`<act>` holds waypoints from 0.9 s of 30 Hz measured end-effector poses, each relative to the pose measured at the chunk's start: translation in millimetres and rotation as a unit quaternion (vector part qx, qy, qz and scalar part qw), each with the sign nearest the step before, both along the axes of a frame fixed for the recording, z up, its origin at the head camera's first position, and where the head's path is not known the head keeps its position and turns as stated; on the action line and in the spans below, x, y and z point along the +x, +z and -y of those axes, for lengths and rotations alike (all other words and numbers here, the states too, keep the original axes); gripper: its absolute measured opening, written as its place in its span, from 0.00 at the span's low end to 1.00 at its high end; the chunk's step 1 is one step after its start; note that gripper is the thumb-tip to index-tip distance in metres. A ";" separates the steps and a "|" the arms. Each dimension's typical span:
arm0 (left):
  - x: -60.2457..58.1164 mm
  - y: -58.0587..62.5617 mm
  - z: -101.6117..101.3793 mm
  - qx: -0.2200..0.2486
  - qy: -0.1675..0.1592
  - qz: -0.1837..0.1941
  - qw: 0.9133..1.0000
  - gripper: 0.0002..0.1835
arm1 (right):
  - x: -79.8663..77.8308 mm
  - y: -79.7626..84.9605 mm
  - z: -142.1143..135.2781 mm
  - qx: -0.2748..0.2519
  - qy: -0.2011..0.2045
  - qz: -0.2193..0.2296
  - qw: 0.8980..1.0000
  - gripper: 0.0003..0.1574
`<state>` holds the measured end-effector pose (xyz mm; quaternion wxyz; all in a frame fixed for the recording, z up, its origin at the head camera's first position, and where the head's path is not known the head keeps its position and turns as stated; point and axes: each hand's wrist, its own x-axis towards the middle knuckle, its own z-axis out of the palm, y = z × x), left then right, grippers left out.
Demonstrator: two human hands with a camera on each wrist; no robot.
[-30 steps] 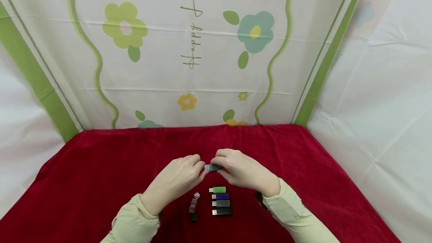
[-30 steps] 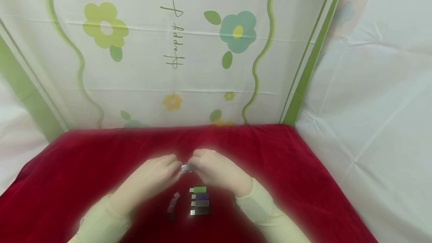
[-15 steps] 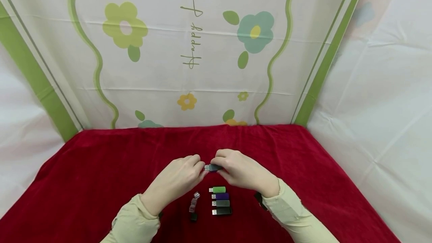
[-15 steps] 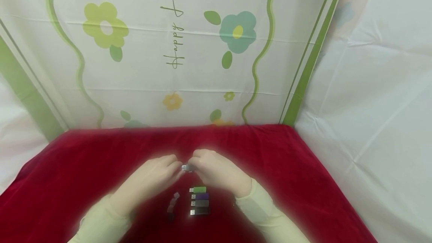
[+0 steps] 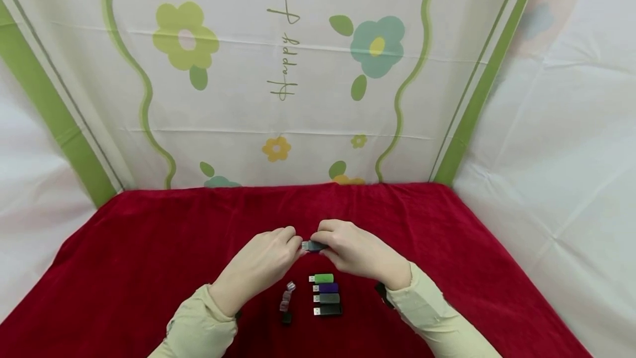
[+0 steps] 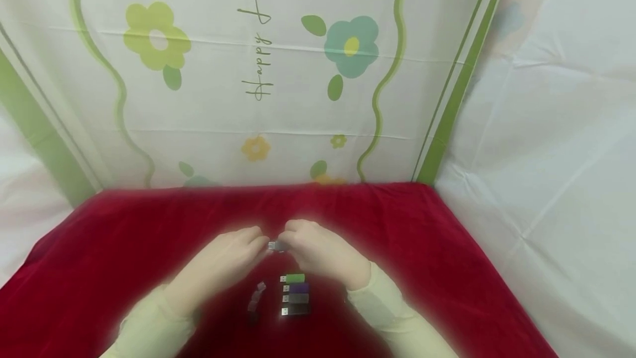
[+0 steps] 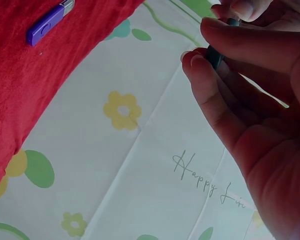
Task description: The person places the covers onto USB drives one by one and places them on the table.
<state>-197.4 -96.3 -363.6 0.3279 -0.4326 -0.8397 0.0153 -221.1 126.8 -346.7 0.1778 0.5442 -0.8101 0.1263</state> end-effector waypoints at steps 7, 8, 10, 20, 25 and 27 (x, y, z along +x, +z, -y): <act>0.4 0.5 -0.1 -0.002 0.002 0.007 1.000 0.10 | -0.1 0.2 -0.1 0.001 -0.001 -0.012 1.000 0.12; 0.5 0.7 -0.2 -0.002 0.002 0.007 1.000 0.10 | -0.2 -0.2 -0.1 0.000 0.000 -0.012 1.000 0.12; 0.9 1.2 -0.3 -0.002 0.001 0.003 1.000 0.10 | -0.5 -1.2 -0.2 -0.002 0.004 -0.015 1.000 0.13; 2.6 3.0 -0.4 -0.012 0.007 -0.005 1.000 0.11 | 0.2 -3.8 4.4 -0.007 -0.002 -0.041 0.999 0.11; 3.2 1.1 -0.4 -0.030 0.015 0.002 0.999 0.10 | 4.6 -1.8 7.8 -0.001 -0.015 -0.060 0.998 0.11; 3.5 0.7 -0.2 -0.036 0.018 0.002 0.999 0.10 | 6.2 -1.0 8.6 0.002 -0.022 -0.068 0.997 0.13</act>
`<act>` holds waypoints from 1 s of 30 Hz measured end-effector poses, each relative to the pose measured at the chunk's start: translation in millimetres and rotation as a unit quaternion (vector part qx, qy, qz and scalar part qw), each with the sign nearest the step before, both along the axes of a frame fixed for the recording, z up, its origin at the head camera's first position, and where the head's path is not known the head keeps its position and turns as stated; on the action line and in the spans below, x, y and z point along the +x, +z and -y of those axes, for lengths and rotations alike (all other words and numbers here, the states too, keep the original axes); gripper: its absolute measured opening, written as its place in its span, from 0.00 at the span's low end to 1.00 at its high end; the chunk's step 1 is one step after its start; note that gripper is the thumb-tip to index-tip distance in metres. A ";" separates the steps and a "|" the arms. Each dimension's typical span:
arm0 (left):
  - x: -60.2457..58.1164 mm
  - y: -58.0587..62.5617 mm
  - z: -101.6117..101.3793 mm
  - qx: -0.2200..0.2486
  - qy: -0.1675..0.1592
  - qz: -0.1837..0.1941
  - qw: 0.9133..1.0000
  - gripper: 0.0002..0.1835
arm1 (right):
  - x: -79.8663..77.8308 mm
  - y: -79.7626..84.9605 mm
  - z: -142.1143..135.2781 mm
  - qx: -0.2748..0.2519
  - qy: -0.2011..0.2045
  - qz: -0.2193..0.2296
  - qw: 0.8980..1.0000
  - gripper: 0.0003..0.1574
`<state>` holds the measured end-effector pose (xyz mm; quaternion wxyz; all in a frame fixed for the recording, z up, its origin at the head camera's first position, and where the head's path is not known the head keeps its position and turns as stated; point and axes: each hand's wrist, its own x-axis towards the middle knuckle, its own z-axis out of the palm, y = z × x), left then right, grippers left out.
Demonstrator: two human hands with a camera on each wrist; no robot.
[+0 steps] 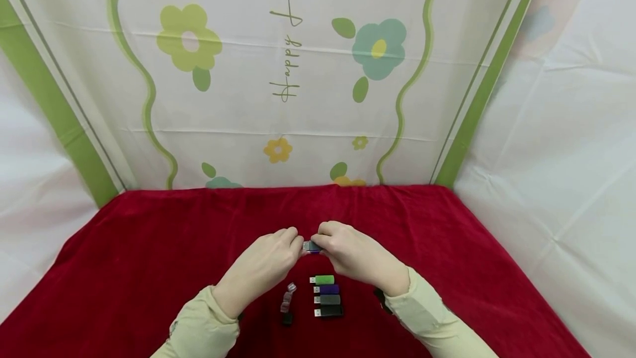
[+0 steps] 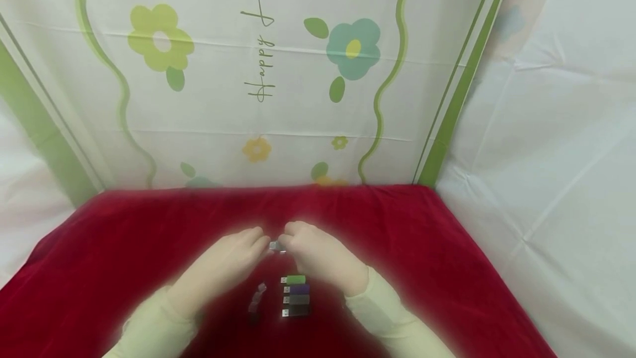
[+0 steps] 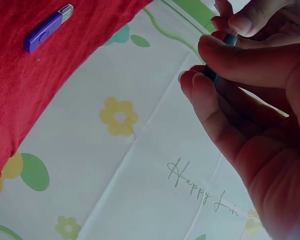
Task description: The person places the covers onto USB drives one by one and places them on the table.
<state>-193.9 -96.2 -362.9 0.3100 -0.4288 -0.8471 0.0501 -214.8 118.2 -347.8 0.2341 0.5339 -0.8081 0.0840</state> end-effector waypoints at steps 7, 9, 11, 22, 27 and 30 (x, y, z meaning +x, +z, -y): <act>0.6 -1.0 1.2 -0.004 0.000 -0.010 1.000 0.11 | 2.8 0.1 2.3 0.004 -0.012 -0.019 1.000 0.14; 0.7 -1.5 1.3 -0.003 -0.002 -0.012 1.000 0.11 | 3.1 0.1 2.3 0.004 -0.011 -0.018 1.000 0.14; 0.8 -2.4 1.1 0.002 -0.003 -0.010 1.000 0.11 | 3.3 0.1 1.6 0.003 -0.008 -0.007 1.000 0.13; -0.7 -9.7 -2.3 0.015 0.006 0.053 0.998 0.12 | -7.0 -2.0 -7.6 0.006 -0.015 0.202 0.979 0.13; -3.0 -9.5 0.6 0.011 0.019 0.063 0.998 0.11 | -13.0 -2.7 -8.5 -0.003 -0.002 0.235 0.972 0.13; -2.9 -8.3 2.0 0.013 0.022 0.067 0.997 0.11 | -15.5 -2.8 -8.8 -0.006 0.003 0.240 0.971 0.13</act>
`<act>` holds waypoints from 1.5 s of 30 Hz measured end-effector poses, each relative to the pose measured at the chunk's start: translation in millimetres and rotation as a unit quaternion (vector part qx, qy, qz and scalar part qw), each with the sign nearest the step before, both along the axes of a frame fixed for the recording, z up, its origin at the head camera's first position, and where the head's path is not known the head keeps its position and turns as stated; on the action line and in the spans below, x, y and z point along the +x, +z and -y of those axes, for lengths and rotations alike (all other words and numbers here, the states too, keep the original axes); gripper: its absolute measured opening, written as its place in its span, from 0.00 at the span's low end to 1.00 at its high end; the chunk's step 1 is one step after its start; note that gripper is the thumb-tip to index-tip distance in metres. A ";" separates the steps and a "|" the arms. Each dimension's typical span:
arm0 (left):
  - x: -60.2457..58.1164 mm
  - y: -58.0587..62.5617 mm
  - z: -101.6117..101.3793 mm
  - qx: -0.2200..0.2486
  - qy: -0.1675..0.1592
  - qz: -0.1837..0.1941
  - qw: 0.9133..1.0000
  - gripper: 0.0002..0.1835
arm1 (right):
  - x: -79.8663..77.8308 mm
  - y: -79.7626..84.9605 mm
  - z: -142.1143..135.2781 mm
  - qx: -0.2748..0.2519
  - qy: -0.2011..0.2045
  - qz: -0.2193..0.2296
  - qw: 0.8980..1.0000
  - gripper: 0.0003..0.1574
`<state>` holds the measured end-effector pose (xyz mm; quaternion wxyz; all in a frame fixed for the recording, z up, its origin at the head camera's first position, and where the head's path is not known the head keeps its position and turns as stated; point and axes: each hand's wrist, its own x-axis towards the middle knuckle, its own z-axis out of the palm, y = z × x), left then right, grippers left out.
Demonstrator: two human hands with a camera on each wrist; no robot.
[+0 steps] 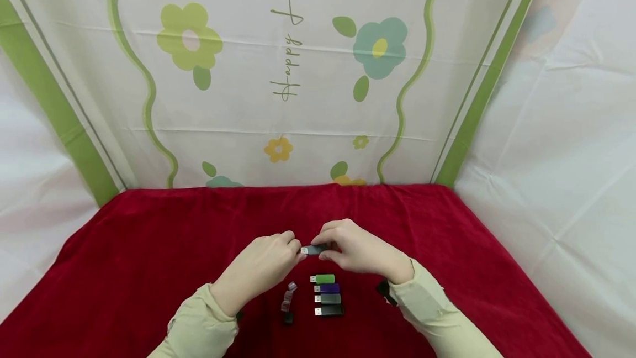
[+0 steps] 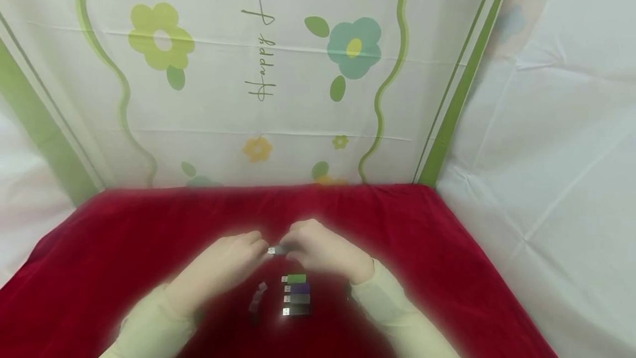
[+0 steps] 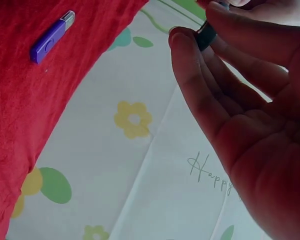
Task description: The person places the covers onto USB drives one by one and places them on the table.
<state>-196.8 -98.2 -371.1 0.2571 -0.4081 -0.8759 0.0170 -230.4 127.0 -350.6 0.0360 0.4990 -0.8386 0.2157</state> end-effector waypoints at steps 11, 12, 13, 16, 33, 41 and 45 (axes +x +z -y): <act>1.1 0.8 4.0 0.016 0.029 0.062 0.998 0.17 | -11.7 -16.6 0.7 0.040 -0.055 -0.023 0.997 0.11; 1.2 0.9 4.1 0.018 0.029 0.067 0.997 0.17 | -13.5 -19.7 0.7 0.046 -0.060 -0.023 0.997 0.10; 1.1 0.9 4.1 0.019 0.028 0.069 0.997 0.17 | -15.3 -22.8 0.7 0.054 -0.064 -0.025 0.996 0.10; 0.9 0.9 4.1 0.022 0.027 0.074 0.997 0.17 | -19.9 -30.4 1.2 0.074 -0.071 -0.036 0.994 0.08; 3.1 -2.4 2.9 0.022 0.032 0.103 0.994 0.16 | -20.4 -54.4 12.0 0.140 -0.085 -0.068 0.984 0.07; 3.5 -3.8 1.8 0.025 0.038 0.106 0.993 0.16 | -17.6 -58.2 12.9 0.144 -0.093 -0.078 0.982 0.07; 3.1 -3.7 1.6 0.025 0.036 0.108 0.993 0.16 | -16.9 -57.7 13.0 0.146 -0.095 -0.091 0.981 0.07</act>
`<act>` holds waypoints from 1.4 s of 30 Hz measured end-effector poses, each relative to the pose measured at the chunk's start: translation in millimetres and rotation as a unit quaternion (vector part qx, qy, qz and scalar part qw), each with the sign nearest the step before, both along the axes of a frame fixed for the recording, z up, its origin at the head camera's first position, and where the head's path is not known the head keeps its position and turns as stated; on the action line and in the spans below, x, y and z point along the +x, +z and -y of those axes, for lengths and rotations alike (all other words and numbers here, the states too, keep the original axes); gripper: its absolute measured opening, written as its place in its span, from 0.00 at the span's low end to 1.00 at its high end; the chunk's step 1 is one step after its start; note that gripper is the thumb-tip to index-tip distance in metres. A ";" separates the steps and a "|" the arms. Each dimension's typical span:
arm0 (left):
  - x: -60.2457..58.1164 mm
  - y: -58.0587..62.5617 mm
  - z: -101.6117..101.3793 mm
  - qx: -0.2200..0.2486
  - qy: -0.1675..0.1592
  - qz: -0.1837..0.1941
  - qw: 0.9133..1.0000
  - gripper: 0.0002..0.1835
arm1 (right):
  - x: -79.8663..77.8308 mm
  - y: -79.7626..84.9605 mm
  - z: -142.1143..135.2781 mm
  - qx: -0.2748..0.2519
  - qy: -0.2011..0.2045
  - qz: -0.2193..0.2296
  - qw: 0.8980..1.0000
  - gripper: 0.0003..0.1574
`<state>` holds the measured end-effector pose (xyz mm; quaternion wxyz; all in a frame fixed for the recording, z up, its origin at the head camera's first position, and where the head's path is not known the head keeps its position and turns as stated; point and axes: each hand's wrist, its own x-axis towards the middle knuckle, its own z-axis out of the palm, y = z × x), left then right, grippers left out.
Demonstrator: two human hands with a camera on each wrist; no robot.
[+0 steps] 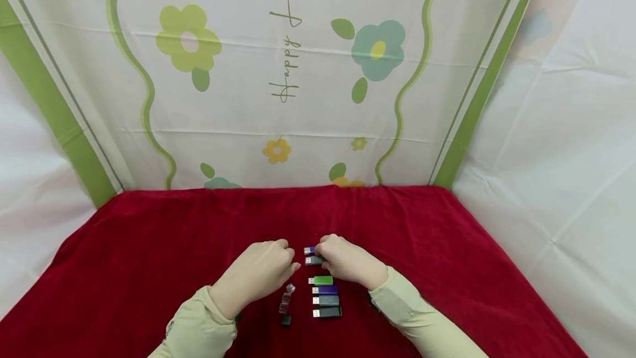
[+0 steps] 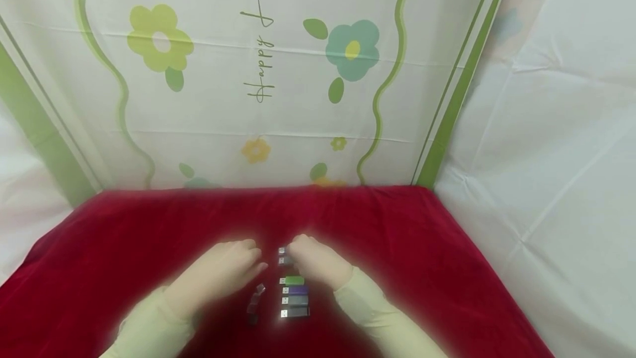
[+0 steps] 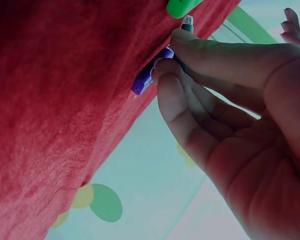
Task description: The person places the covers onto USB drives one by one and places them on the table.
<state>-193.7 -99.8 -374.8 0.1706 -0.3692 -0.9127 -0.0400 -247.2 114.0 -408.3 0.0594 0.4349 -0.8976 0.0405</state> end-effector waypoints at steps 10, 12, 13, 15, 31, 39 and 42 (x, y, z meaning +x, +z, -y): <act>2.4 2.2 0.7 0.005 -0.006 0.005 1.000 0.15 | -0.5 -3.4 0.4 -0.005 -0.006 -0.030 1.000 0.10; 2.8 2.6 0.9 0.006 -0.007 0.005 1.000 0.15 | -0.4 -3.0 0.3 -0.004 -0.007 -0.034 0.999 0.10; 3.0 2.9 1.0 0.006 -0.007 0.005 1.000 0.15 | 0.1 -2.3 0.1 -0.004 -0.008 -0.035 0.999 0.11; 3.3 3.2 1.2 0.007 -0.007 0.007 1.000 0.15 | 0.9 -0.2 -0.7 -0.001 -0.011 -0.043 0.999 0.11; 10.0 2.7 4.8 0.004 0.035 0.081 0.996 0.16 | 21.6 37.5 -9.1 0.028 0.005 0.089 0.996 0.05; 8.2 0.2 5.8 0.005 0.053 0.108 0.993 0.16 | 20.3 28.8 -6.4 0.041 0.006 0.049 0.998 0.14; 8.7 1.0 5.7 0.008 0.053 0.112 0.992 0.16 | 20.7 26.9 -4.9 0.044 0.002 0.018 0.999 0.10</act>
